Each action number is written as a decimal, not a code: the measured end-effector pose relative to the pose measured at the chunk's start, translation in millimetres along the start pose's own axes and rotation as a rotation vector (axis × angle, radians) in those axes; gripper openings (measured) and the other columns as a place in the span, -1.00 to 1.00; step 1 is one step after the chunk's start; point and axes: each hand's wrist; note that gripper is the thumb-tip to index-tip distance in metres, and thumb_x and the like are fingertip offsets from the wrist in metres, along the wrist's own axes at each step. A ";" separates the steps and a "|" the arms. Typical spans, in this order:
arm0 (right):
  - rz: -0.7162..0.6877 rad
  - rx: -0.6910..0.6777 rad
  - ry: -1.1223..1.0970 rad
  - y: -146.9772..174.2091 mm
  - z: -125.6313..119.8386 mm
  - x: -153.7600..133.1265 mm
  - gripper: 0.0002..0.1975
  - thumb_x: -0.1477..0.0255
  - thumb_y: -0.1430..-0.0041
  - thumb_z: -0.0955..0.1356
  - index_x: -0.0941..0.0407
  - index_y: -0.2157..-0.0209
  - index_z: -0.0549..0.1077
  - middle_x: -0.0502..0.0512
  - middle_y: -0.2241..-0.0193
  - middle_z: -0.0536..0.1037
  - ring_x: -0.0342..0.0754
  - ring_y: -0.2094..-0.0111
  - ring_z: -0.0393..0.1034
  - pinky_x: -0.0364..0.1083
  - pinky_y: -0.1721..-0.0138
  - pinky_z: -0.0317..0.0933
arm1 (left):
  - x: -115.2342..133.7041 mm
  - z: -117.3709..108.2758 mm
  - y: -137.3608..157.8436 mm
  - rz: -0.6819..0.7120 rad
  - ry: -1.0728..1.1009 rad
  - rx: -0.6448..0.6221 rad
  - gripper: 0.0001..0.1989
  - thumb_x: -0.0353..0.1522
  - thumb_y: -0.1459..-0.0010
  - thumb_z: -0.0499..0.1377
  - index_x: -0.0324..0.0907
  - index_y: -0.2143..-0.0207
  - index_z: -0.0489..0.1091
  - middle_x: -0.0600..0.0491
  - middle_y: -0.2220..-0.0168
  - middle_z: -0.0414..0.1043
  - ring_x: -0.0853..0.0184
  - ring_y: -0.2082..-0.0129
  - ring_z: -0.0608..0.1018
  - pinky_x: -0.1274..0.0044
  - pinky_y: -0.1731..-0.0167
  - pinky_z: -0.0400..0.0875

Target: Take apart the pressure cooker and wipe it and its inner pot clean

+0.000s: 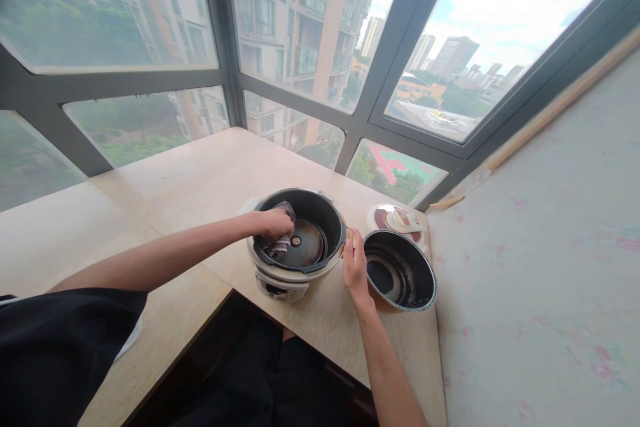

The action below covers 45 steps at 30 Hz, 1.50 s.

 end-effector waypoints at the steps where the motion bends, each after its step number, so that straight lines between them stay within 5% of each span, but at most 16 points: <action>1: -0.001 0.003 0.005 0.3 -0.3 -0.7 -0.51 0.14 -0.40 0.18 0.12 -0.19 0.32 0.29 -0.16 0.42 0.09 -0.19 0.31 0.15 -0.24 0.16 | -3.0 -1.2 -2.5 0.031 -0.027 0.003 -0.74 -0.66 0.41 0.18 -0.12 0.69 0.41 -0.02 0.52 0.51 0.03 0.15 0.57 0.25 -0.14 0.23; 8: 0.004 0.024 0.034 2.3 -1.2 -3.7 -0.53 0.15 -0.40 0.18 0.12 -0.17 0.33 0.27 -0.13 0.43 0.08 -0.17 0.32 0.12 -0.23 0.17 | -14.5 -4.6 -17.5 0.227 -0.174 0.026 -0.73 -0.63 0.13 0.18 -0.09 0.55 0.53 -0.02 0.35 0.59 0.16 0.06 0.56 0.39 -0.23 0.16; 13: 0.001 0.072 0.051 2.7 -0.3 -6.9 -0.52 0.12 -0.38 0.19 0.14 -0.14 0.36 0.27 -0.10 0.45 0.09 -0.13 0.33 0.13 -0.21 0.17 | -7.7 -7.9 -24.0 0.334 -0.285 0.087 -0.68 -0.65 -0.03 0.12 -0.12 0.39 0.57 -0.02 0.17 0.58 0.19 -0.03 0.52 0.24 -0.34 -0.05; 19: 0.013 0.090 0.057 2.9 2.3 -11.5 -0.52 0.13 -0.39 0.18 0.15 -0.14 0.35 0.27 -0.11 0.46 0.08 -0.14 0.33 0.11 -0.20 0.18 | 23.7 2.7 -43.6 0.318 -0.546 0.186 -0.66 -0.53 -0.25 0.06 -0.18 -0.03 0.44 -0.18 0.01 0.47 0.06 0.05 0.57 0.33 0.10 0.45; 25: -0.005 0.094 0.057 2.3 3.5 -8.7 -0.53 0.16 -0.39 0.18 0.16 -0.14 0.35 0.29 -0.13 0.44 0.08 -0.15 0.33 0.11 -0.22 0.16 | 51.8 12.2 -63.9 0.423 -0.542 0.026 -0.67 -0.46 -0.18 0.19 -0.20 -0.02 0.45 -0.17 -0.02 0.47 0.06 0.07 0.59 0.37 0.14 0.48; 32: -0.026 0.087 0.038 1.4 3.5 -7.4 -0.55 0.17 -0.40 0.18 0.16 -0.12 0.35 0.27 -0.11 0.46 0.06 -0.14 0.34 0.10 -0.21 0.17 | 54.3 22.4 -55.2 0.628 -0.371 -0.124 -0.62 -0.58 -0.07 0.13 -0.21 0.08 0.54 -0.06 0.11 0.58 0.17 0.12 0.58 0.47 0.12 0.42; 39: -0.012 0.087 0.020 1.5 4.1 -5.4 -0.53 0.15 -0.39 0.18 0.16 -0.13 0.35 0.27 -0.10 0.47 0.07 -0.13 0.35 0.11 -0.20 0.18 | 43.3 26.1 -42.5 0.589 -0.059 -0.288 -0.49 -0.67 0.07 0.08 -0.15 0.12 0.57 0.09 0.14 0.60 0.29 0.15 0.57 0.57 0.14 0.40; 45: -0.002 0.082 0.010 1.8 4.6 -2.5 -0.52 0.14 -0.37 0.19 0.16 -0.14 0.35 0.28 -0.12 0.45 0.08 -0.15 0.33 0.12 -0.23 0.15 | 31.9 7.0 -16.3 0.490 -0.220 -0.182 -0.50 -0.63 0.08 0.17 -0.13 0.08 0.58 0.01 0.10 0.60 0.18 0.07 0.57 0.51 0.07 0.42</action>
Point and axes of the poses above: each hand's wrist, its own y-axis away from the middle knuckle, its own z-axis out of the palm, x = y × z
